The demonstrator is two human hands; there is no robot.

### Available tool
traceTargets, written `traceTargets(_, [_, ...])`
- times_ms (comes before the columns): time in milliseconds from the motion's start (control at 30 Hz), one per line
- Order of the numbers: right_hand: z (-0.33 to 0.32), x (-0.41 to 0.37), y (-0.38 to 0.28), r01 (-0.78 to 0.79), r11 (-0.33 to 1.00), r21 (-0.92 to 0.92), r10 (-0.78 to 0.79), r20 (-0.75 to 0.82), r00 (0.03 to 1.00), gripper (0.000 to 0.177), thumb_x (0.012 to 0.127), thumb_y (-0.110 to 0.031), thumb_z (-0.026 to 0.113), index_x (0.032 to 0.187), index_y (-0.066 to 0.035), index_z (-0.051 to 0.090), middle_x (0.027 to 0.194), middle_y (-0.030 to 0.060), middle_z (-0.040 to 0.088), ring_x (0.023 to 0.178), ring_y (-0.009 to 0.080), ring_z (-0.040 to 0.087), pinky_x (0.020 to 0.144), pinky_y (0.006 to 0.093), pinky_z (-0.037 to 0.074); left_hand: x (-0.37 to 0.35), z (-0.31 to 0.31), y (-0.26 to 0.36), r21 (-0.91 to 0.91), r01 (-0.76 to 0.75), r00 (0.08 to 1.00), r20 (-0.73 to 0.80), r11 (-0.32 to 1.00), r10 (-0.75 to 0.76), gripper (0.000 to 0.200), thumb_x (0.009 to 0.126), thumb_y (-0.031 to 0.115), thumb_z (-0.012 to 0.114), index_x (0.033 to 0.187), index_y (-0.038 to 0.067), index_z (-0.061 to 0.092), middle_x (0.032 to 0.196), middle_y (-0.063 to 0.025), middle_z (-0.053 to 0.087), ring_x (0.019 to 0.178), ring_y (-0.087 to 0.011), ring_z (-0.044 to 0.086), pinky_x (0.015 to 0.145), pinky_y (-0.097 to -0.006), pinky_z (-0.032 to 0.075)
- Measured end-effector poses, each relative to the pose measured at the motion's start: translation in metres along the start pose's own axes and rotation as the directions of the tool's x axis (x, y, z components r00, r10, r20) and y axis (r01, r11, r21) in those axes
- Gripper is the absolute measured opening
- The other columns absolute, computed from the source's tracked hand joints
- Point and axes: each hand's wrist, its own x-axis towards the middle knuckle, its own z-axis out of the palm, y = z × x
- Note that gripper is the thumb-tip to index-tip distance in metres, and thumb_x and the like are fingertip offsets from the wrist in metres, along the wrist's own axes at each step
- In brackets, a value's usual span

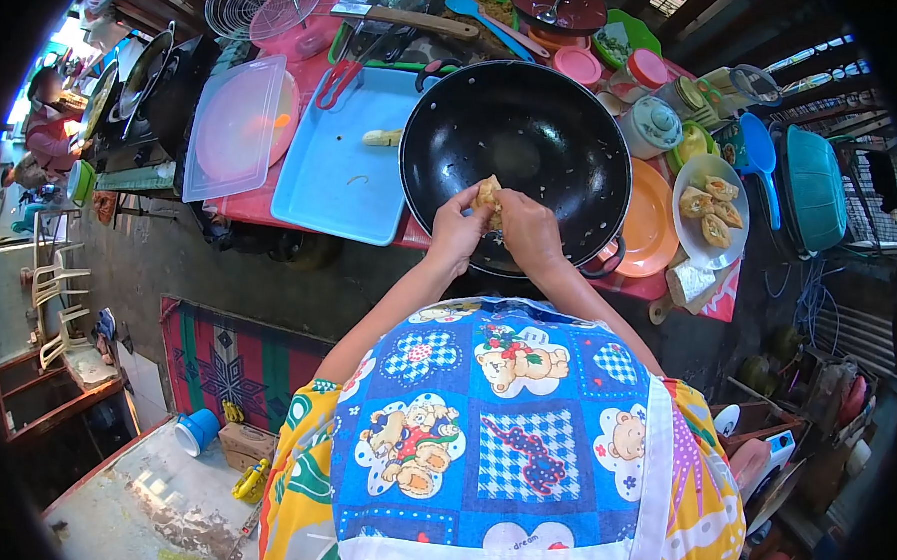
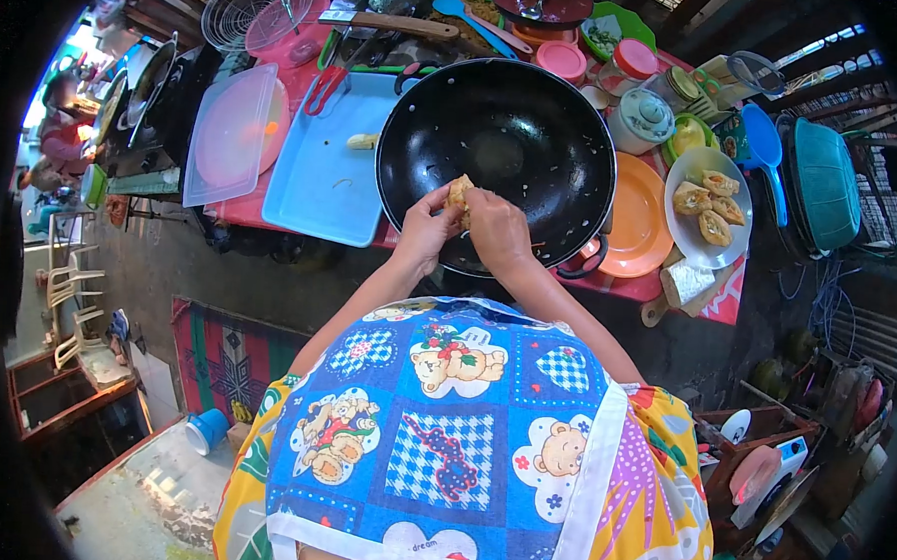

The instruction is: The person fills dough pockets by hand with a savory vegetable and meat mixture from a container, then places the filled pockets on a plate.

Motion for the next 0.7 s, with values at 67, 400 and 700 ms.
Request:
traceTargets(67, [-0.005, 0.003, 0.001, -0.008, 0.998, 0.061, 0.012, -0.059, 0.998, 0.012, 0.073, -0.005, 0.054, 0.085, -0.001, 0.056, 0.079, 0.016, 0.059, 0.074, 0.0334, 0.059, 0.062, 0.0392, 0.047, 0.001, -0.002, -0.002, -0.011, 0.01, 1.0, -0.016, 1.0, -0.01, 0.035, 0.083, 0.002, 0.053, 0.117, 0.001, 0.049, 0.103, -0.0082, 0.056, 0.083, -0.0125, 0.057, 0.068, -0.023, 0.049])
traceTargets(400, [-0.004, -0.003, 0.003, 0.159, 0.973, 0.166, -0.12, -0.225, 0.967, 0.016, 0.071, -0.002, 0.055, 0.086, -0.003, 0.062, 0.081, 0.0132, 0.059, 0.074, 0.0291, 0.058, 0.065, 0.0346, 0.047, -0.005, 0.001, 0.01, -0.112, 0.024, 0.999, 0.035, 0.993, -0.021, 0.035, 0.086, 0.004, 0.048, 0.121, 0.005, 0.045, 0.107, -0.0066, 0.053, 0.09, -0.0129, 0.056, 0.075, -0.0232, 0.05])
traceTargets(700, [-0.011, 0.016, 0.007, -0.016, 0.998, 0.062, 0.017, -0.012, 1.0, 0.014, 0.07, -0.003, 0.056, 0.084, -0.003, 0.06, 0.074, 0.0103, 0.054, 0.071, 0.0271, 0.055, 0.063, 0.0333, 0.046, -0.005, -0.002, 0.008, -0.157, -0.007, 0.996, 0.087, 0.988, 0.021, 0.033, 0.085, 0.003, 0.051, 0.118, 0.003, 0.048, 0.109, -0.0063, 0.052, 0.089, -0.0124, 0.056, 0.072, -0.0231, 0.051])
